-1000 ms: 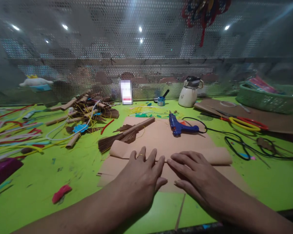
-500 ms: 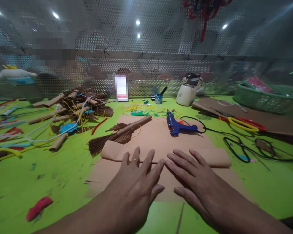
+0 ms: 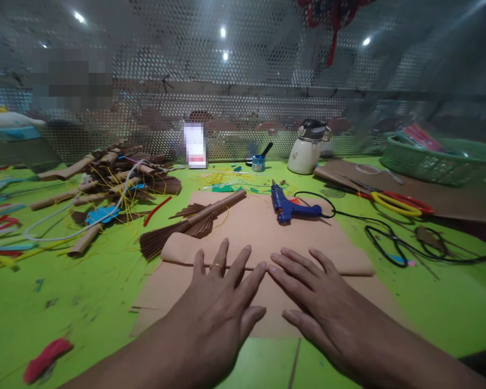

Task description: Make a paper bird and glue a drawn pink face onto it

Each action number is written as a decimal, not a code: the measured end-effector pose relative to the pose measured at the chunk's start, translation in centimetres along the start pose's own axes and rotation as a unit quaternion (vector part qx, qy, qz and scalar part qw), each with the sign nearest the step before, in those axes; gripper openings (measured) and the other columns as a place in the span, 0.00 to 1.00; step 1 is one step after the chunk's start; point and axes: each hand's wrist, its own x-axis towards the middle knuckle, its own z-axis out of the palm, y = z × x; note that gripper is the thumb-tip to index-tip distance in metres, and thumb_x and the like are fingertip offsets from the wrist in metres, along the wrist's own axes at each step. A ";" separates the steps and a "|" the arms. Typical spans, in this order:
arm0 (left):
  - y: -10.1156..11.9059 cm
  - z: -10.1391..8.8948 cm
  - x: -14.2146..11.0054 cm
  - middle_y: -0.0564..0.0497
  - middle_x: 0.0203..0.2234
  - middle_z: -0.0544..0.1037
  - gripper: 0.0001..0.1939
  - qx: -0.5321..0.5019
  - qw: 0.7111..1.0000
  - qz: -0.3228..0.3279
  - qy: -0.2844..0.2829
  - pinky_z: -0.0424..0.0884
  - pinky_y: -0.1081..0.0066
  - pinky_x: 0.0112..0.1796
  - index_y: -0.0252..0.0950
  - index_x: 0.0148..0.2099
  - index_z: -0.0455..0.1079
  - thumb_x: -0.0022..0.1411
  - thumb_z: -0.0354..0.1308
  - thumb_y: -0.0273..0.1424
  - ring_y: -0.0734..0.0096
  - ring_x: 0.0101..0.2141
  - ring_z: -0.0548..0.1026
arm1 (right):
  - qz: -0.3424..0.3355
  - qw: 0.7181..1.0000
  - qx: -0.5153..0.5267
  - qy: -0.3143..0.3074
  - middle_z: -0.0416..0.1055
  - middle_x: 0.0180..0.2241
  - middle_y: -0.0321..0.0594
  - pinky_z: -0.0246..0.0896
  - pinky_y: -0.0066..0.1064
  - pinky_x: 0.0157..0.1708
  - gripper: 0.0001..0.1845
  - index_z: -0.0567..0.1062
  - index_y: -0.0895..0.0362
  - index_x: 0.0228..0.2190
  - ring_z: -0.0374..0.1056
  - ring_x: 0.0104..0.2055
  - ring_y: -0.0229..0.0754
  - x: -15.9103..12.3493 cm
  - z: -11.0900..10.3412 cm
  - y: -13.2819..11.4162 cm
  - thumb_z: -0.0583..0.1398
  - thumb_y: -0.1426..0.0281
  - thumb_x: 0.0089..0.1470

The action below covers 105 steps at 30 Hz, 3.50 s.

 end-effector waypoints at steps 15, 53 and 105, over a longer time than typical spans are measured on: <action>0.3 -0.8 0.0 0.42 0.67 0.51 0.28 0.000 1.000 -0.019 -0.009 0.53 0.25 0.49 0.48 0.69 0.49 0.69 0.44 0.42 0.26 0.62 0.50 | 0.057 0.998 -0.024 -0.012 0.53 0.65 0.40 0.50 0.64 0.58 0.30 0.57 0.55 0.63 0.49 0.67 0.55 -0.3 0.5 -0.6 0.48 0.57 0.65; 0.4 -1.9 0.7 0.44 0.68 0.46 0.27 0.020 0.998 -0.027 -0.056 0.49 0.27 0.51 0.52 0.69 0.45 0.69 0.39 0.43 0.28 0.63 0.46 | 0.107 0.990 0.061 -0.073 0.47 0.68 0.39 0.39 0.67 0.60 0.30 0.51 0.49 0.66 0.41 0.69 0.56 0.4 -1.2 -1.1 0.42 0.56 0.66; 0.4 -2.8 -1.4 0.43 0.65 0.56 0.26 0.000 1.000 -0.011 0.019 0.45 0.25 0.53 0.49 0.66 0.57 0.69 0.39 0.45 0.30 0.63 0.49 | 0.133 0.991 0.000 0.026 0.60 0.63 0.44 0.43 0.67 0.60 0.31 0.65 0.52 0.60 0.53 0.65 0.58 -0.7 0.7 -1.5 0.45 0.50 0.63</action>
